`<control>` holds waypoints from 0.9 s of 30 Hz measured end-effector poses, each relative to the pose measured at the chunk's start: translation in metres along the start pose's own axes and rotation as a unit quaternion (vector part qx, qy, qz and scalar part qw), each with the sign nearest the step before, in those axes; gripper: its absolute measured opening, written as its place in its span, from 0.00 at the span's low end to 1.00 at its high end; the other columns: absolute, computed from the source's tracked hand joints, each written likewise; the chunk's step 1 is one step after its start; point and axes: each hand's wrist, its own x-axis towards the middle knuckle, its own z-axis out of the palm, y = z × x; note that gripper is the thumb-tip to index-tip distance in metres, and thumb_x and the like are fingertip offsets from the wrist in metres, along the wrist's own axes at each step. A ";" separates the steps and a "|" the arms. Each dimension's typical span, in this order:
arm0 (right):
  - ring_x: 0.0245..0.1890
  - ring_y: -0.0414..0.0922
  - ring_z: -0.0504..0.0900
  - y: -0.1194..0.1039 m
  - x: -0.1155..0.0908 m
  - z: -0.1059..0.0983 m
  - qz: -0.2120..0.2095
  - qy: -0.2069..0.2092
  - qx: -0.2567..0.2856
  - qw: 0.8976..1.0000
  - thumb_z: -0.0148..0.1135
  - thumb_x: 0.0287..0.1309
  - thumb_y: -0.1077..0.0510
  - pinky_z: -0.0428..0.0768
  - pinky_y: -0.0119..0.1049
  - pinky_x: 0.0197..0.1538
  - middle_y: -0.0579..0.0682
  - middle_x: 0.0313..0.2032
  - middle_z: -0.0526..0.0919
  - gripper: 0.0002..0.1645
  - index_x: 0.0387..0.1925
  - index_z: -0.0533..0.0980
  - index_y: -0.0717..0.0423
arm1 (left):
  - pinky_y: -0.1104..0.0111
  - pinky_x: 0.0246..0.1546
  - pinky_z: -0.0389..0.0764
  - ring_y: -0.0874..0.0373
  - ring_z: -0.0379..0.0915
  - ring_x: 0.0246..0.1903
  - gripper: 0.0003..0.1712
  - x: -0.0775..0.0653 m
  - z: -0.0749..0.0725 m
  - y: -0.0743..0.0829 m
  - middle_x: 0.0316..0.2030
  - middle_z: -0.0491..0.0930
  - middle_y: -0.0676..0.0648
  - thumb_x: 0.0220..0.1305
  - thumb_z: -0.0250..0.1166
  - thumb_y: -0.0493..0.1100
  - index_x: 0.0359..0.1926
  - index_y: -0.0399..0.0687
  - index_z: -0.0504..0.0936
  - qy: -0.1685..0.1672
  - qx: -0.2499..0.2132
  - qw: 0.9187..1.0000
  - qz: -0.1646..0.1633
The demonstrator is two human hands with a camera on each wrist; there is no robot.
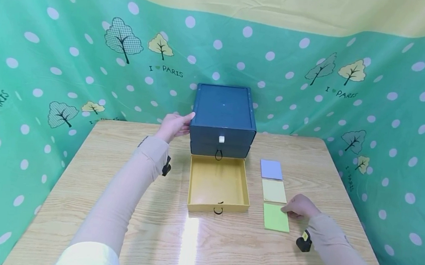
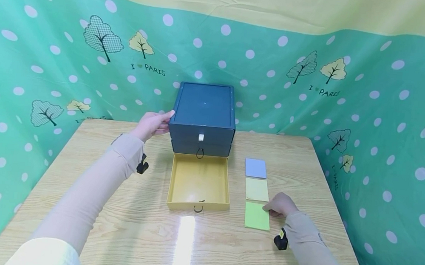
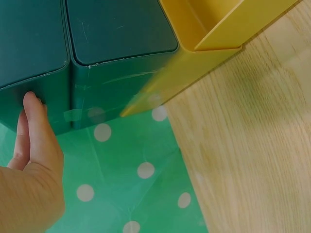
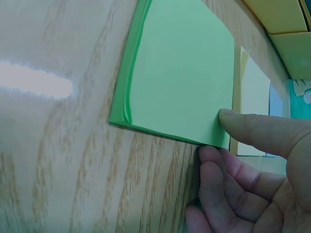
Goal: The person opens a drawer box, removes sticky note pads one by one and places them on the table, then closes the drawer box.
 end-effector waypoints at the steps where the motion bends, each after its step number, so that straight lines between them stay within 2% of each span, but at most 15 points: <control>1: 0.16 0.37 0.72 0.000 0.000 0.000 0.000 -0.001 0.002 1.000 0.67 0.50 0.58 0.73 0.26 0.21 0.45 0.14 0.75 0.13 0.16 0.75 0.58 | 0.66 0.51 0.82 0.49 0.76 0.54 0.53 0.000 0.000 0.000 0.58 0.75 0.37 0.63 0.63 0.51 0.74 0.41 0.36 -0.001 0.000 1.000 0.000; 6: 0.17 0.38 0.74 0.000 -0.001 -0.001 0.001 -0.009 0.013 1.000 0.67 0.49 0.59 0.76 0.28 0.22 0.45 0.14 0.76 0.12 0.17 0.76 0.59 | 0.66 0.51 0.81 0.48 0.75 0.55 0.53 0.000 -0.001 0.000 0.58 0.75 0.37 0.64 0.62 0.51 0.74 0.41 0.35 -0.002 0.000 1.000 0.000; 13: 0.17 0.38 0.74 0.002 0.002 -0.006 0.003 -0.021 -0.001 1.000 0.64 0.52 0.56 0.75 0.28 0.22 0.46 0.15 0.76 0.14 0.17 0.77 0.59 | 0.65 0.52 0.81 0.48 0.75 0.55 0.52 -0.001 0.000 0.000 0.57 0.75 0.37 0.63 0.63 0.51 0.74 0.40 0.39 -0.002 0.002 1.000 -0.002; 21: 0.15 0.37 0.68 -0.003 0.003 -0.018 -0.001 -0.040 0.034 0.999 0.59 0.58 0.55 0.68 0.26 0.21 0.44 0.14 0.73 0.18 0.15 0.74 0.57 | 0.64 0.54 0.80 0.48 0.75 0.56 0.55 0.001 0.000 0.001 0.58 0.75 0.37 0.62 0.64 0.52 0.74 0.41 0.35 -0.001 0.003 1.000 -0.009; 27: 0.16 0.37 0.69 -0.011 0.001 -0.016 -0.006 -0.050 0.044 0.998 0.58 0.59 0.55 0.69 0.26 0.22 0.44 0.15 0.73 0.18 0.16 0.74 0.58 | 0.64 0.54 0.80 0.48 0.74 0.56 0.53 0.004 0.000 0.000 0.58 0.74 0.36 0.63 0.63 0.51 0.74 0.41 0.38 -0.001 0.000 1.000 -0.008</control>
